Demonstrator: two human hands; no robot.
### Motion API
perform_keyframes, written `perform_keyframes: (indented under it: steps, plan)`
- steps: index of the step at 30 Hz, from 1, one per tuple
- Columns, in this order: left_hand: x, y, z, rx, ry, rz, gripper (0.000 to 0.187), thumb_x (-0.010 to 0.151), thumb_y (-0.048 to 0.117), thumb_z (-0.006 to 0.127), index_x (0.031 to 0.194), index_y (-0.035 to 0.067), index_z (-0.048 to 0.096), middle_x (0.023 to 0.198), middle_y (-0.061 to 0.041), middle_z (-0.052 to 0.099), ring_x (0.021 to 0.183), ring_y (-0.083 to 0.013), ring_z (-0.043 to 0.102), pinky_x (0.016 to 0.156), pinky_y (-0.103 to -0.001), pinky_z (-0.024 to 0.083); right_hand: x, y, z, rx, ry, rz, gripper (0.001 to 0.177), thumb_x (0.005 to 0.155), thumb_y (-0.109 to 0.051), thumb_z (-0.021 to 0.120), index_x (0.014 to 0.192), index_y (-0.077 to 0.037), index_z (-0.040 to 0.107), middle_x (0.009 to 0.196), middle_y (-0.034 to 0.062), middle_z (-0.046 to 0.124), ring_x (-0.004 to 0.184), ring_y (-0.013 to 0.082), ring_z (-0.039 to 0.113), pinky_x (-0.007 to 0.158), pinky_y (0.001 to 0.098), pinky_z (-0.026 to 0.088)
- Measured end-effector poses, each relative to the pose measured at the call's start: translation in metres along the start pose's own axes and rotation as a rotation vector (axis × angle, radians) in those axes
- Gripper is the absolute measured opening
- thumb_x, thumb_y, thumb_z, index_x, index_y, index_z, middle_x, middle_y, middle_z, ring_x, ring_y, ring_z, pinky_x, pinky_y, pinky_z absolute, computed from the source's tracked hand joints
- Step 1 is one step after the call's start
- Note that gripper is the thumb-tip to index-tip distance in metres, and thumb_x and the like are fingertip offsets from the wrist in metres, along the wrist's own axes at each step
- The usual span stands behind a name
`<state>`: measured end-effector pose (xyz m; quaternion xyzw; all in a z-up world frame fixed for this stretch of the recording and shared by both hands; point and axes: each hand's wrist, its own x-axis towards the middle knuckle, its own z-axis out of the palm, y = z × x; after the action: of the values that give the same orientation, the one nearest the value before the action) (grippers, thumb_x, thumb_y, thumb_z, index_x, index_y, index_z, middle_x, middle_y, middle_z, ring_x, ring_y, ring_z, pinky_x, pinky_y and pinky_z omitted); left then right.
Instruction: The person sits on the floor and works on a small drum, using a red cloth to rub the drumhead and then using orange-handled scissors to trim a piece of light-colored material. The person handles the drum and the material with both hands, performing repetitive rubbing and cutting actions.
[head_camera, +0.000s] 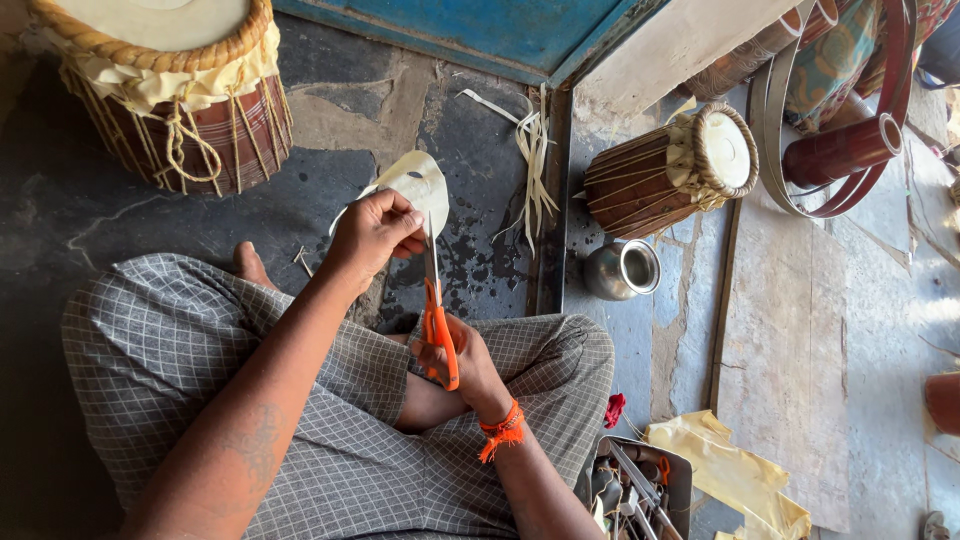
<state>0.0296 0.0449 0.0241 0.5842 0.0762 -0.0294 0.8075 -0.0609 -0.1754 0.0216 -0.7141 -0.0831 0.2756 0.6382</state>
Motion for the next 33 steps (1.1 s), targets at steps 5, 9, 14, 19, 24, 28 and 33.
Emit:
perform_keyframes:
  steps: [5, 9, 14, 19, 24, 28, 33]
  plan:
    - [0.0, -0.004, 0.004, 0.016, -0.051, -0.026, 0.008, 0.096, 0.012, 0.067, 0.092, 0.006, 0.066, 0.081, -0.007, 0.075, 0.067, -0.0127, 0.074, 0.058, -0.027, 0.06, 0.003, -0.01, 0.006, 0.021, 0.037, 0.054, 0.053, 0.085, -0.046, 0.081, 0.109, -0.004, 0.06, 0.074, -0.0006, 0.061, 0.065, 0.007, 0.059, 0.059, 0.0238, 0.049]
    - [-0.001, -0.003, 0.003, 0.016, -0.062, 0.001, 0.009, 0.097, 0.012, 0.068, 0.092, 0.005, 0.066, 0.082, -0.006, 0.075, 0.068, -0.0119, 0.073, 0.058, -0.026, 0.059, 0.0, -0.011, 0.003, -0.037, 0.035, 0.044, 0.043, 0.087, -0.037, 0.08, 0.101, -0.002, 0.06, 0.075, 0.0003, 0.062, 0.065, 0.0074, 0.059, 0.058, 0.0244, 0.049]
    - [-0.001, -0.001, 0.003, -0.011, -0.019, 0.001, 0.012, 0.099, 0.015, 0.065, 0.092, 0.007, 0.067, 0.079, -0.007, 0.075, 0.065, -0.0123, 0.072, 0.057, -0.027, 0.058, 0.002, -0.01, 0.006, 0.003, 0.034, 0.058, 0.044, 0.083, -0.036, 0.081, 0.103, -0.003, 0.061, 0.077, 0.0006, 0.063, 0.068, 0.0086, 0.063, 0.06, 0.0248, 0.053]
    - [0.001, -0.008, 0.003, 0.011, -0.048, 0.03, 0.012, 0.098, 0.014, 0.066, 0.089, 0.006, 0.067, 0.078, -0.008, 0.074, 0.065, -0.0124, 0.072, 0.059, -0.027, 0.06, 0.003, -0.006, 0.007, 0.054, -0.011, -0.008, 0.052, 0.087, -0.047, 0.08, 0.106, -0.003, 0.061, 0.081, 0.001, 0.064, 0.072, 0.0087, 0.063, 0.065, 0.0238, 0.053]
    - [0.0, -0.007, 0.002, 0.033, -0.071, 0.033, 0.015, 0.099, 0.014, 0.065, 0.087, 0.005, 0.065, 0.076, -0.007, 0.074, 0.064, -0.0123, 0.072, 0.058, -0.027, 0.059, 0.001, -0.002, 0.003, 0.053, -0.018, 0.015, 0.059, 0.082, -0.052, 0.08, 0.108, -0.002, 0.061, 0.08, 0.0023, 0.066, 0.071, 0.0092, 0.065, 0.063, 0.024, 0.054]
    - [0.0, 0.0, 0.0, 0.062, -0.023, 0.003, 0.013, 0.099, 0.014, 0.065, 0.089, 0.006, 0.066, 0.075, -0.007, 0.074, 0.063, -0.0127, 0.072, 0.056, -0.027, 0.059, 0.0, -0.002, 0.003, -0.004, 0.009, 0.051, 0.059, 0.08, -0.049, 0.082, 0.108, -0.001, 0.062, 0.079, 0.0047, 0.066, 0.068, 0.0099, 0.064, 0.06, 0.0246, 0.053]
    - [-0.001, 0.003, 0.0, 0.032, 0.027, 0.001, 0.012, 0.099, 0.015, 0.065, 0.091, 0.006, 0.065, 0.076, -0.007, 0.074, 0.064, -0.0124, 0.073, 0.056, -0.027, 0.06, 0.001, 0.0, 0.007, 0.03, 0.002, 0.056, 0.055, 0.082, -0.046, 0.082, 0.108, -0.001, 0.062, 0.079, 0.0043, 0.067, 0.066, 0.0097, 0.064, 0.059, 0.0251, 0.053]
